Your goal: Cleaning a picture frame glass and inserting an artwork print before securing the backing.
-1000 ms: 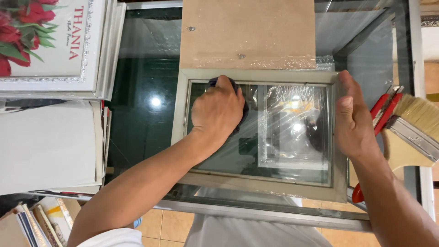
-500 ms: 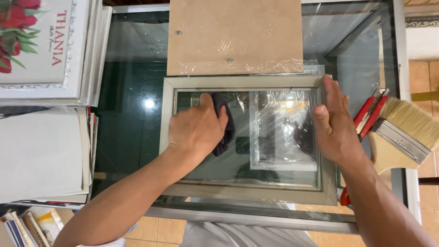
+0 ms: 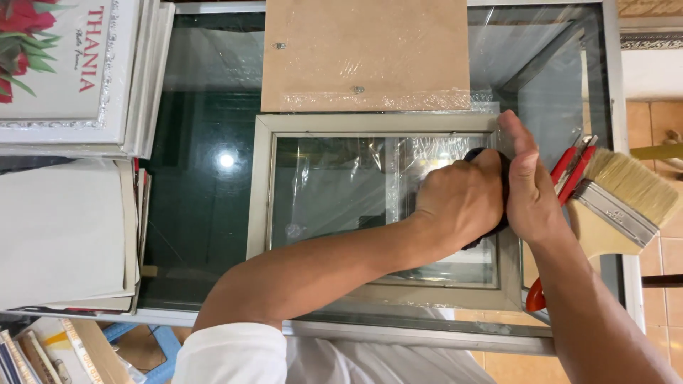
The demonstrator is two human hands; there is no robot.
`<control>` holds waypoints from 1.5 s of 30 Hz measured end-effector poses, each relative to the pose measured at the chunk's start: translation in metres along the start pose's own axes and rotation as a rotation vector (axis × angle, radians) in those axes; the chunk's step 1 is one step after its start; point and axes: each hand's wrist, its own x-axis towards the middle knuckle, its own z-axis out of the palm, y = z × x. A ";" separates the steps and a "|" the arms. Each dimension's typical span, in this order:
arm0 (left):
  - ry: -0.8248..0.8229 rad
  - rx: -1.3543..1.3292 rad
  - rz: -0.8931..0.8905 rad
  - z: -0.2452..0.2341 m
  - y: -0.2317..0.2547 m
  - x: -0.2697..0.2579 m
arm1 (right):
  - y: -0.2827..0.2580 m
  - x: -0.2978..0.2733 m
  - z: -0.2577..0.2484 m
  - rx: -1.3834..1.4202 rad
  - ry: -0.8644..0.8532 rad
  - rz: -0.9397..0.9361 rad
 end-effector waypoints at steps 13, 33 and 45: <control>-0.108 0.383 -0.316 -0.153 -0.121 -0.071 | -0.020 0.001 0.005 -0.122 0.031 0.090; 0.074 0.305 0.032 -0.063 -0.032 -0.043 | -0.007 0.001 0.010 -0.221 0.020 0.069; 0.047 0.013 0.095 -0.032 -0.012 -0.026 | -0.008 0.001 0.008 -0.122 0.026 0.069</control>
